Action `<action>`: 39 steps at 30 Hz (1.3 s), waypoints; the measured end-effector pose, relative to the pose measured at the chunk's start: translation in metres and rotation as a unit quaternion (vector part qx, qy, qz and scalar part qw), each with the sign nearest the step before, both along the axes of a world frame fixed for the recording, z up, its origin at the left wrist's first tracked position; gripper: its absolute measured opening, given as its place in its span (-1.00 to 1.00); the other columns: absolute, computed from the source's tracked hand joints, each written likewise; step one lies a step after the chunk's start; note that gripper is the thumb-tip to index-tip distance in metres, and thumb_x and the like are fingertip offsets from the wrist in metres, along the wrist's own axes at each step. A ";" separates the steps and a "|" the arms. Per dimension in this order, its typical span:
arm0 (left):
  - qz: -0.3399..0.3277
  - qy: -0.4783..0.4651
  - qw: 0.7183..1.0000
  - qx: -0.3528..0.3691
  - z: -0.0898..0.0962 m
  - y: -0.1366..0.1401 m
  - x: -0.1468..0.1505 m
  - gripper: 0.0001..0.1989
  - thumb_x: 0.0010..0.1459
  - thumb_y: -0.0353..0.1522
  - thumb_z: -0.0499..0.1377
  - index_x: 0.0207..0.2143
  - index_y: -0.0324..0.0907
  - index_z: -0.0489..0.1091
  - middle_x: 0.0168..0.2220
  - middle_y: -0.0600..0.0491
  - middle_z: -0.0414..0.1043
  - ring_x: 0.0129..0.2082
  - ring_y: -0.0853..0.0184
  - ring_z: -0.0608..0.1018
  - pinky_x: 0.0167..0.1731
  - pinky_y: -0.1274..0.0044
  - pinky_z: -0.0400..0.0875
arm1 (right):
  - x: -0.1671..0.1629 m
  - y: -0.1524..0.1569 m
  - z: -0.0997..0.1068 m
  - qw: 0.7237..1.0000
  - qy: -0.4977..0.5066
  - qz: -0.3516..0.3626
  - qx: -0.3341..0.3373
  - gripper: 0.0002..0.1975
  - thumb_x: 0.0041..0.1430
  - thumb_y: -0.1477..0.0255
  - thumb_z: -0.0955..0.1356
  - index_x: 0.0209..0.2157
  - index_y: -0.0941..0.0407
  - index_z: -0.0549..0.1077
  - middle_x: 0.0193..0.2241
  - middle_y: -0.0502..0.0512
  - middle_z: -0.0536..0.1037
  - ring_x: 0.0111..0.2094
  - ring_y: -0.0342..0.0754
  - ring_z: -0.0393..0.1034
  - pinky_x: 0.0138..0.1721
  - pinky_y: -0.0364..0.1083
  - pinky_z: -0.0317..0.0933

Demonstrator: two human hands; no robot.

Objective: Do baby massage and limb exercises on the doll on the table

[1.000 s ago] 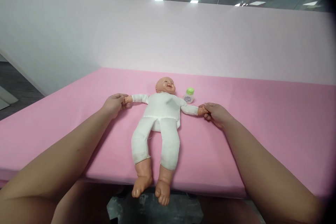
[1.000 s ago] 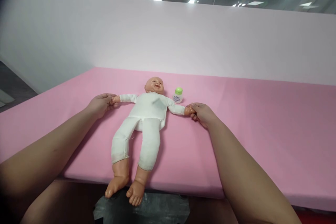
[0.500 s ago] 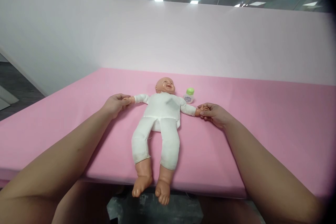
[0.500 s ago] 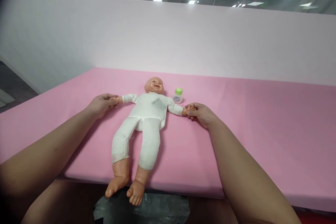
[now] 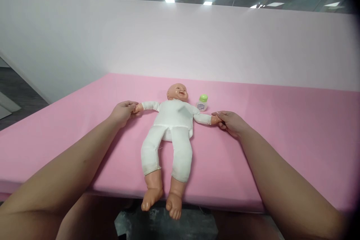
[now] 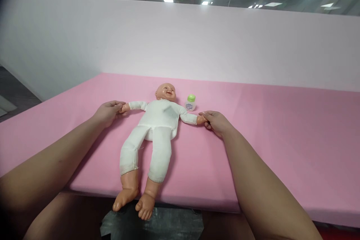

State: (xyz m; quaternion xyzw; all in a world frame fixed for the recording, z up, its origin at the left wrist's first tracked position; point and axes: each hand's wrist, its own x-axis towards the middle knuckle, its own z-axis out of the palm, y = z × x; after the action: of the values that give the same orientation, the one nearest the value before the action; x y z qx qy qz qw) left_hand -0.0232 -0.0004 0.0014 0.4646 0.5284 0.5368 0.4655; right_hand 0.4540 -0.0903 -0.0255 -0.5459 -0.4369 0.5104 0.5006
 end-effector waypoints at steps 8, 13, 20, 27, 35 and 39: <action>-0.119 -0.123 0.985 0.023 0.004 0.002 -0.002 -0.71 -0.07 -0.49 0.43 -0.24 -0.27 0.51 -0.18 -0.15 0.59 -0.11 0.17 0.66 -0.03 0.41 0.59 | -0.006 0.003 0.007 0.994 0.079 -0.056 0.042 -0.70 0.12 0.35 0.52 -0.12 0.12 0.55 -0.41 0.09 0.48 -0.51 -0.13 0.32 -0.59 -0.17 0.26; -0.154 -0.154 0.973 0.072 0.000 -0.001 0.014 -0.67 -0.06 -0.51 0.45 -0.22 -0.16 0.52 -0.19 0.01 0.58 -0.17 0.32 0.64 -0.07 0.50 0.57 | -0.024 0.001 0.009 0.990 0.116 -0.027 0.074 -0.67 0.09 0.24 0.57 -0.16 0.09 0.57 -0.34 0.09 0.53 -0.42 -0.11 0.37 -0.47 -0.16 0.40; -0.121 -0.119 0.985 0.017 -0.006 0.006 0.017 -0.68 0.02 -0.36 0.47 -0.19 -0.17 0.48 -0.20 -0.03 0.55 -0.29 0.30 0.61 -0.35 0.53 0.52 | -0.036 0.006 0.000 0.998 0.038 -0.011 0.046 -0.61 -0.09 0.32 0.63 -0.26 0.21 0.56 -0.47 0.08 0.51 -0.49 -0.12 0.36 -0.49 -0.15 0.36; -0.129 -0.134 0.982 -0.007 0.008 -0.002 0.002 -0.68 0.02 -0.22 0.38 -0.28 -0.16 0.38 -0.46 0.09 0.35 -0.60 0.42 0.36 -0.70 0.60 0.13 | -0.008 0.013 0.002 0.980 0.079 -0.159 0.094 -0.70 -0.15 0.35 0.58 -0.44 0.13 0.45 -0.61 -0.05 0.36 -0.59 -0.18 0.21 -0.68 -0.22 0.12; -0.139 -0.127 0.982 -0.029 0.010 -0.007 0.002 -0.64 -0.07 -0.15 0.39 -0.35 -0.15 0.36 -0.52 0.12 0.30 -0.60 0.38 0.36 -0.65 0.55 0.23 | -0.009 0.015 -0.002 0.978 0.085 -0.166 0.092 -0.64 -0.12 0.29 0.60 -0.35 0.14 0.48 -0.60 -0.05 0.40 -0.62 -0.21 0.19 -0.67 -0.23 0.12; -0.124 -0.101 0.986 0.040 0.016 -0.012 0.007 -0.60 -0.08 -0.16 0.46 -0.31 -0.17 0.40 -0.45 0.09 0.38 -0.52 0.38 0.43 -0.54 0.55 0.33 | -0.016 0.011 0.005 0.978 0.093 -0.136 0.127 -0.56 -0.11 0.18 0.64 -0.33 0.15 0.51 -0.54 -0.02 0.46 -0.54 -0.18 0.28 -0.57 -0.21 0.26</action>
State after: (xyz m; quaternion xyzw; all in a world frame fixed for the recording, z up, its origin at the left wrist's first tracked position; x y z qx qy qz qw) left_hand -0.0162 -0.0127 0.0176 0.4882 0.3951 0.5398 0.5606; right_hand 0.4384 -0.0792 -0.0209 -0.4820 -0.3713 0.4270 0.6689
